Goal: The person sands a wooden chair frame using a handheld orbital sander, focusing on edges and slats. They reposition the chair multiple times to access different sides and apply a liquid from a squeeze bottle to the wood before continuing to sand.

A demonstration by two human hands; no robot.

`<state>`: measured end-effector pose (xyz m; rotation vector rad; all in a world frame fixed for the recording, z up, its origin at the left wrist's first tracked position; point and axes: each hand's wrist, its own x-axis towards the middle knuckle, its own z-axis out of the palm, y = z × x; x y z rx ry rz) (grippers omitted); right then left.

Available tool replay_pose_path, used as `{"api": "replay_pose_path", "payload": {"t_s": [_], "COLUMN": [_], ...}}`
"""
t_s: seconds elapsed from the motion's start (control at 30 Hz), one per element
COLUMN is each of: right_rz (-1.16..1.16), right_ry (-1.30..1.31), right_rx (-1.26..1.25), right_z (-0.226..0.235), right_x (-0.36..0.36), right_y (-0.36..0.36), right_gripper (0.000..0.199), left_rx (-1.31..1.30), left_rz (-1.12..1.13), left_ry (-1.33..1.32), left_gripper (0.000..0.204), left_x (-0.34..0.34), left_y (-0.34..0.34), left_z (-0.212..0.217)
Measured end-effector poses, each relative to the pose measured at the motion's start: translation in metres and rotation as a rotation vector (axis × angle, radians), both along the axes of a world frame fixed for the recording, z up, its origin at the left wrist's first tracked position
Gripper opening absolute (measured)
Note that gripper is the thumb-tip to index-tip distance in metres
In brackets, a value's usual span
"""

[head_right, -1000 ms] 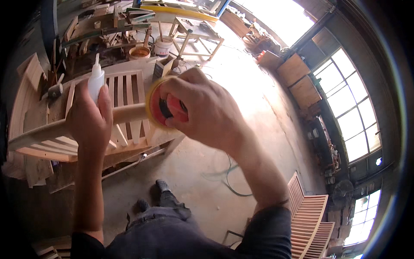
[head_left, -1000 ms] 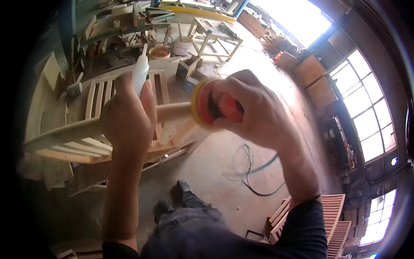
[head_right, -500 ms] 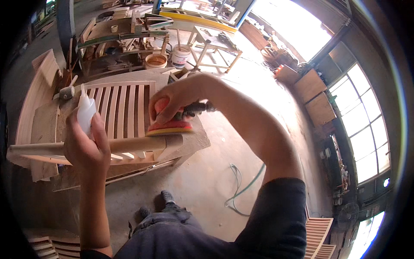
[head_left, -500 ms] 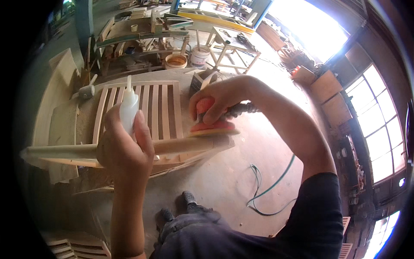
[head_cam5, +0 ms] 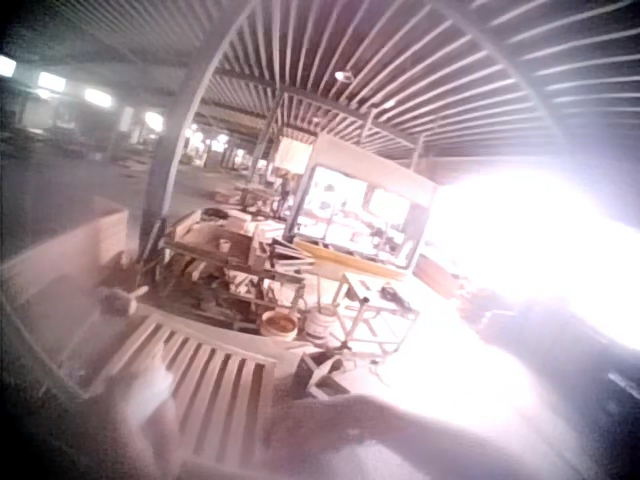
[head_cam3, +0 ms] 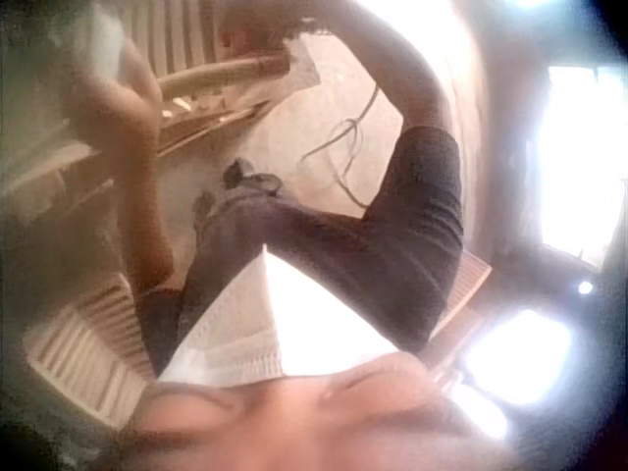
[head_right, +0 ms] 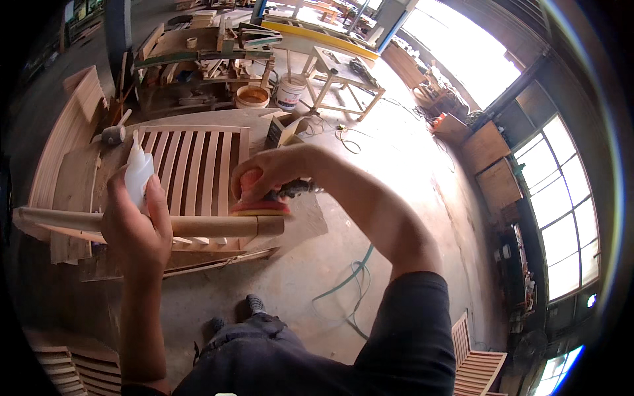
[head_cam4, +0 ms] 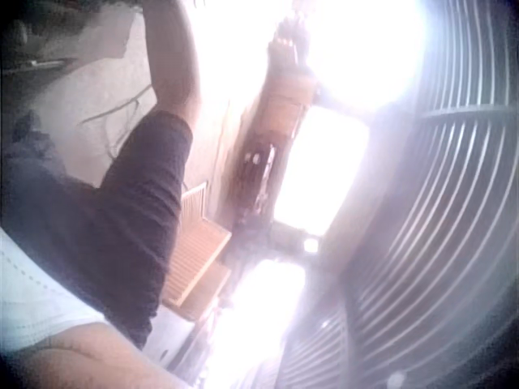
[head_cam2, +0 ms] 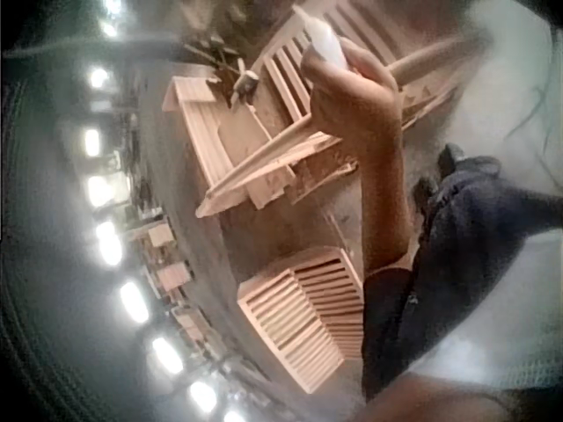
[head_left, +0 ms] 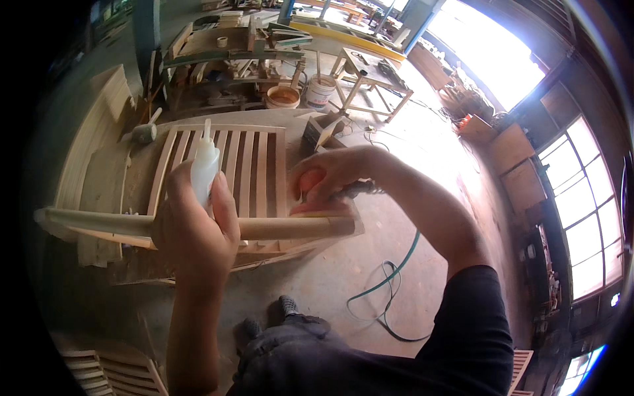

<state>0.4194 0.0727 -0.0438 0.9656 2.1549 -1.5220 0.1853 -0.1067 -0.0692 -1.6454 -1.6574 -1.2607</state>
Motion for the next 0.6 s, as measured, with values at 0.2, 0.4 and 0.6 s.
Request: {"api": "replay_pose_path", "payload": {"t_s": [0.2,0.4,0.6], "right_rz": [-0.003,-0.137,-0.224], "right_ry": [0.062,0.033,0.129], "right_rx": [0.546,1.318,1.855], "right_z": [0.096,0.086,-0.008], "right_x": [0.018,0.014,0.009], "right_y": [-0.061,-0.171,-0.242], "right_gripper": [0.055,0.054,0.039], "left_rx": [0.044,0.088,0.002], "left_rz": [-0.006,-0.051,-0.062], "left_ry": [0.035,0.094,0.077], "left_gripper": [0.027,0.030,0.033], "left_x": [-0.002,-0.008,-0.009], "left_y": [0.005,0.007,0.003], "left_z": [0.000,-0.002,-0.004]}}
